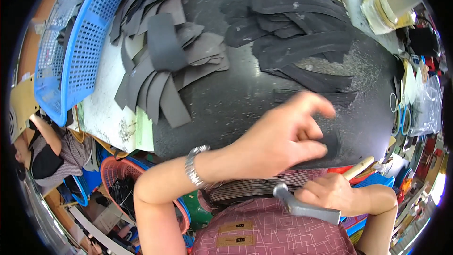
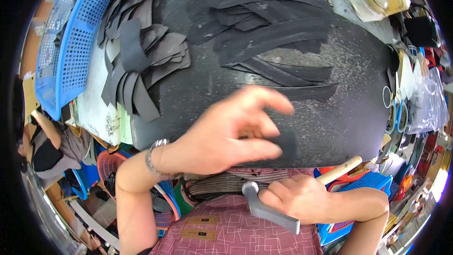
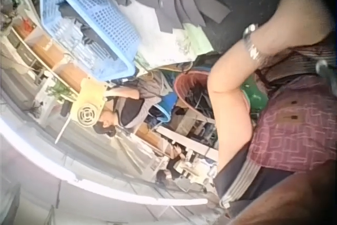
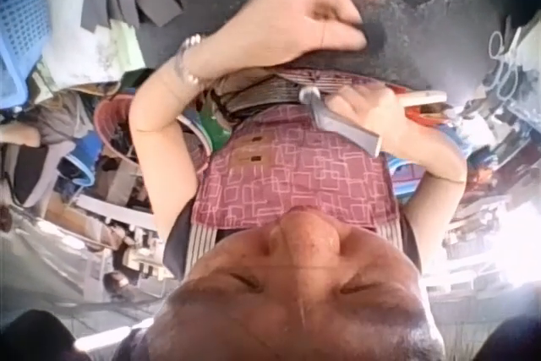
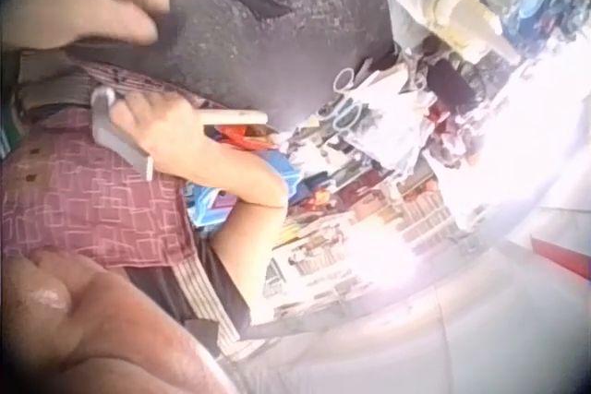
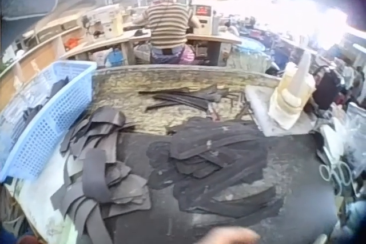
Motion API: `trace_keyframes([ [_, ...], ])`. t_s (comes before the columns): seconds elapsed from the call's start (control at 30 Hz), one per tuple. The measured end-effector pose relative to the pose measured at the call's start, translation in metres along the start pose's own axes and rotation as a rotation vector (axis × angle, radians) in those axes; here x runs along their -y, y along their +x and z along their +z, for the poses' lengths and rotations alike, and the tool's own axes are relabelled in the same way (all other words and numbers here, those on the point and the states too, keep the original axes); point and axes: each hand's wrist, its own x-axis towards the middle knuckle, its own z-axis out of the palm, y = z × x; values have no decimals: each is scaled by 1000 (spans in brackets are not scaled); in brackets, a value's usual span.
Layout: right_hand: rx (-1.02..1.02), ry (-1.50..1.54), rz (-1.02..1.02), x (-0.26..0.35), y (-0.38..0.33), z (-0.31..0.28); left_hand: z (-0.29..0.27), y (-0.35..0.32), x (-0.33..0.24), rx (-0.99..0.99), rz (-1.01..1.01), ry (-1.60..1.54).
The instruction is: Hammering and flattening material strips for shoe manufacturing on a workbench.
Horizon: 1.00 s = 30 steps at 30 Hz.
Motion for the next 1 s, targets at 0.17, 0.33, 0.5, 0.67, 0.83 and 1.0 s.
trace_keyframes([
  [0.17,-160,-57,165,-4,-46,-29,28,31,43,182,479,1004],
  [0.33,-159,-76,364,-29,-58,-25,28,24,44,121,487,1156],
  [0.5,-161,19,362,-39,-65,-29,28,25,41,305,804,1616],
  [0.67,-242,-99,404,-40,-57,-33,27,28,36,383,859,1665],
  [0.83,-217,-78,396,-42,-51,-43,30,23,37,389,843,1808],
  [1.0,-176,-161,432,-33,-57,-22,23,22,33,383,641,1505],
])
